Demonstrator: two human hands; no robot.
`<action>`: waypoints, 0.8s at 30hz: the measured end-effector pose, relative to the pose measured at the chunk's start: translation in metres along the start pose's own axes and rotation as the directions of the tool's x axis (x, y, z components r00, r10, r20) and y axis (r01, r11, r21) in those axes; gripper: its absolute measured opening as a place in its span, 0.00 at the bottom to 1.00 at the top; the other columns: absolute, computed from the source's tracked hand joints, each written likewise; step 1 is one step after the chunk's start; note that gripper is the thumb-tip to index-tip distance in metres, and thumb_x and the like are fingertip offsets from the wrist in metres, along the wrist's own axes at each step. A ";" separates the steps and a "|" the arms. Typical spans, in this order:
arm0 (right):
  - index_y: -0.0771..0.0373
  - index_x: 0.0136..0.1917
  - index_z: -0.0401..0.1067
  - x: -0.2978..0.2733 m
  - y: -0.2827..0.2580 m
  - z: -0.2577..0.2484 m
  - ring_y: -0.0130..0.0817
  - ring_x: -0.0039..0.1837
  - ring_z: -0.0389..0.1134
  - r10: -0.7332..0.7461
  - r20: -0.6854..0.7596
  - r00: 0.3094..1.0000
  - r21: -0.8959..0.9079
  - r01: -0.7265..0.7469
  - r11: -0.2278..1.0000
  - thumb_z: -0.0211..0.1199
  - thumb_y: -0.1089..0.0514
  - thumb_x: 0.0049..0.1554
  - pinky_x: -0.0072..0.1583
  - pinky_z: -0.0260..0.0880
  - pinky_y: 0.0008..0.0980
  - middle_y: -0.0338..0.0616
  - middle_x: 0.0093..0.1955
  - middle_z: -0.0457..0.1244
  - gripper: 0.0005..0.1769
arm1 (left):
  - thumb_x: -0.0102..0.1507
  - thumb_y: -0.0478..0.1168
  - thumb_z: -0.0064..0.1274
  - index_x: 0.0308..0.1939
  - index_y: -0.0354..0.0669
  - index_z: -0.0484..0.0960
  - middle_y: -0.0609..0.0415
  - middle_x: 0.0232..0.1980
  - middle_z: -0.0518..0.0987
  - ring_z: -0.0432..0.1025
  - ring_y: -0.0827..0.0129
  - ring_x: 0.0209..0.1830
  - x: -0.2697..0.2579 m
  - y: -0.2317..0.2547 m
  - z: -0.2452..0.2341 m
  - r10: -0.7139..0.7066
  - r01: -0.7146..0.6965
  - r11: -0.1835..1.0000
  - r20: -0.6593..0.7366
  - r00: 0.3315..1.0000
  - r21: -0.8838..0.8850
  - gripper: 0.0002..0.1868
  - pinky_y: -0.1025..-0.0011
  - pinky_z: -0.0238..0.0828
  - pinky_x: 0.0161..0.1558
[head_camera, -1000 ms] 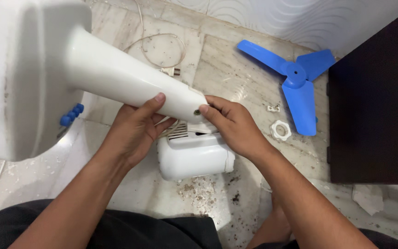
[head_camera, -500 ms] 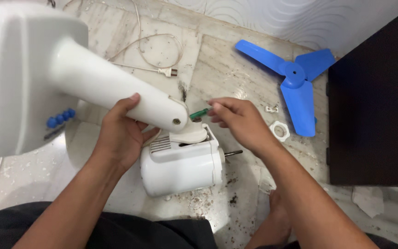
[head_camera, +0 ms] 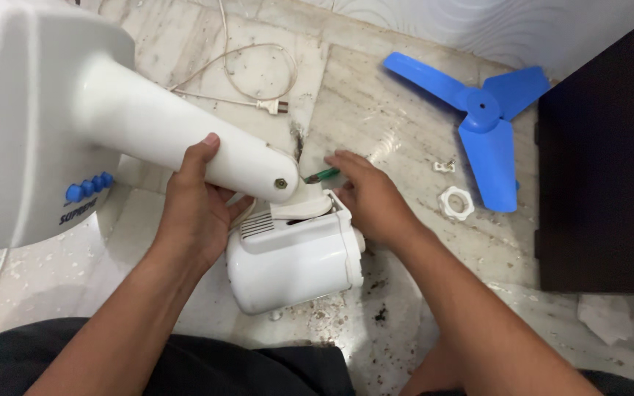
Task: The person assembles a white pedestal fan by attaching the motor housing to the stand using a screwdriver. They align the parts, insert a screw, and tighten it to secure the connection.
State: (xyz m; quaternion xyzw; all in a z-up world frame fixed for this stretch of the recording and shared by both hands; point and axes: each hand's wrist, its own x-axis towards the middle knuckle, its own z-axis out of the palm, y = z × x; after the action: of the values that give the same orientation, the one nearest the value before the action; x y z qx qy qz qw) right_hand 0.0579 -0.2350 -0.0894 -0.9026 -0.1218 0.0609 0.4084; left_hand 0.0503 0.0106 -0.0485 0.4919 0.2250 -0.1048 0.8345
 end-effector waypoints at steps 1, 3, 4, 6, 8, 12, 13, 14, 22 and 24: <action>0.58 0.71 0.67 0.003 0.000 0.001 0.43 0.68 0.67 0.044 0.037 0.998 -0.004 -0.044 0.999 0.58 0.70 0.55 0.61 0.72 0.34 0.48 0.78 0.54 0.30 | 0.58 0.57 0.51 0.60 0.47 0.68 0.54 0.58 0.75 0.70 0.64 0.61 0.000 0.000 -0.001 0.008 -0.008 1.000 0.013 1.000 0.007 0.31 0.45 0.60 0.62; 0.57 0.72 0.66 0.008 0.000 0.001 0.44 0.70 0.65 0.032 0.083 0.996 -0.059 -0.027 0.998 0.60 0.71 0.54 0.63 0.70 0.35 0.47 0.78 0.54 0.33 | 0.58 0.58 0.51 0.59 0.48 0.69 0.55 0.57 0.75 0.70 0.65 0.59 0.002 -0.002 -0.001 0.020 -0.020 1.000 0.030 0.999 0.014 0.30 0.47 0.62 0.59; 0.58 0.71 0.66 0.010 -0.001 0.001 0.46 0.70 0.65 -0.025 0.097 0.995 -0.107 0.036 0.994 0.62 0.71 0.53 0.66 0.68 0.37 0.48 0.75 0.58 0.33 | 0.58 0.58 0.52 0.59 0.48 0.69 0.55 0.56 0.75 0.70 0.65 0.59 0.003 -0.002 -0.002 0.024 -0.024 1.000 0.032 0.999 0.014 0.30 0.49 0.62 0.58; 0.58 0.70 0.68 0.011 -0.008 0.000 0.47 0.69 0.66 -0.026 0.123 0.992 -0.202 0.051 0.978 0.64 0.71 0.51 0.67 0.66 0.38 0.49 0.70 0.62 0.34 | 0.58 0.58 0.52 0.59 0.49 0.69 0.55 0.56 0.75 0.71 0.66 0.58 0.005 -0.003 -0.001 0.023 -0.024 0.999 0.021 1.000 0.025 0.30 0.50 0.63 0.57; 0.55 0.69 0.68 0.009 -0.016 -0.002 0.48 0.65 0.67 0.083 0.131 0.988 -0.299 -0.041 0.953 0.62 0.72 0.47 0.65 0.68 0.39 0.46 0.67 0.63 0.35 | 0.57 0.58 0.52 0.58 0.49 0.69 0.55 0.56 0.75 0.71 0.66 0.58 0.008 -0.004 0.000 0.017 -0.016 0.999 -0.004 1.000 0.049 0.30 0.50 0.64 0.56; 0.54 0.61 0.74 0.008 -0.031 -0.004 0.46 0.58 0.70 0.412 0.129 0.902 -0.353 -0.347 0.869 0.58 0.65 0.56 0.58 0.74 0.41 0.46 0.61 0.63 0.20 | 0.57 0.59 0.52 0.60 0.48 0.69 0.55 0.57 0.76 0.72 0.66 0.58 0.010 -0.004 0.000 0.026 -0.025 0.998 -0.014 1.000 0.057 0.32 0.50 0.65 0.56; 0.55 0.58 0.76 0.007 -0.033 -0.003 0.46 0.58 0.69 0.387 0.107 0.916 -0.394 -0.318 0.862 0.61 0.65 0.55 0.59 0.72 0.41 0.47 0.60 0.63 0.17 | 0.57 0.58 0.52 0.60 0.48 0.69 0.55 0.57 0.75 0.72 0.66 0.58 0.010 -0.004 0.000 0.030 -0.029 0.998 -0.018 0.999 0.058 0.32 0.51 0.66 0.56; 0.57 0.55 0.77 0.006 -0.033 -0.004 0.47 0.58 0.68 0.359 0.086 0.929 -0.439 -0.288 0.851 0.63 0.64 0.53 0.60 0.70 0.42 0.48 0.58 0.64 0.15 | 0.57 0.58 0.52 0.61 0.48 0.68 0.55 0.57 0.75 0.72 0.66 0.58 0.011 -0.005 0.001 0.033 -0.032 0.998 -0.021 0.999 0.053 0.32 0.51 0.67 0.56; 0.66 0.53 0.75 0.009 -0.061 -0.033 0.45 0.44 0.74 -0.085 -0.329 0.941 -0.307 -0.021 0.952 0.69 0.60 0.57 0.48 0.73 0.40 0.52 0.48 0.70 0.11 | 0.58 0.56 0.55 0.57 0.46 0.72 0.53 0.50 0.78 0.74 0.65 0.51 0.014 -0.003 -0.004 0.044 -0.042 0.998 -0.040 0.998 0.045 0.28 0.59 0.71 0.51; 0.68 0.54 0.75 -0.003 -0.082 -0.048 0.35 0.47 0.75 -0.118 -0.364 0.924 -0.302 0.003 0.953 0.69 0.63 0.59 0.48 0.76 0.32 0.49 0.48 0.72 0.11 | 0.58 0.56 0.55 0.56 0.47 0.73 0.54 0.50 0.79 0.74 0.67 0.50 0.017 -0.003 -0.002 0.058 -0.057 0.998 -0.025 0.998 0.039 0.28 0.61 0.71 0.50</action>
State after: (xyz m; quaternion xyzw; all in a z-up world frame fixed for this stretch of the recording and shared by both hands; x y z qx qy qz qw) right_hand 0.0511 -0.2180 0.0043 -0.9438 -0.0767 -0.1459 0.2864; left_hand 0.0631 0.0121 -0.0597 0.5155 0.2197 -0.0787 0.8245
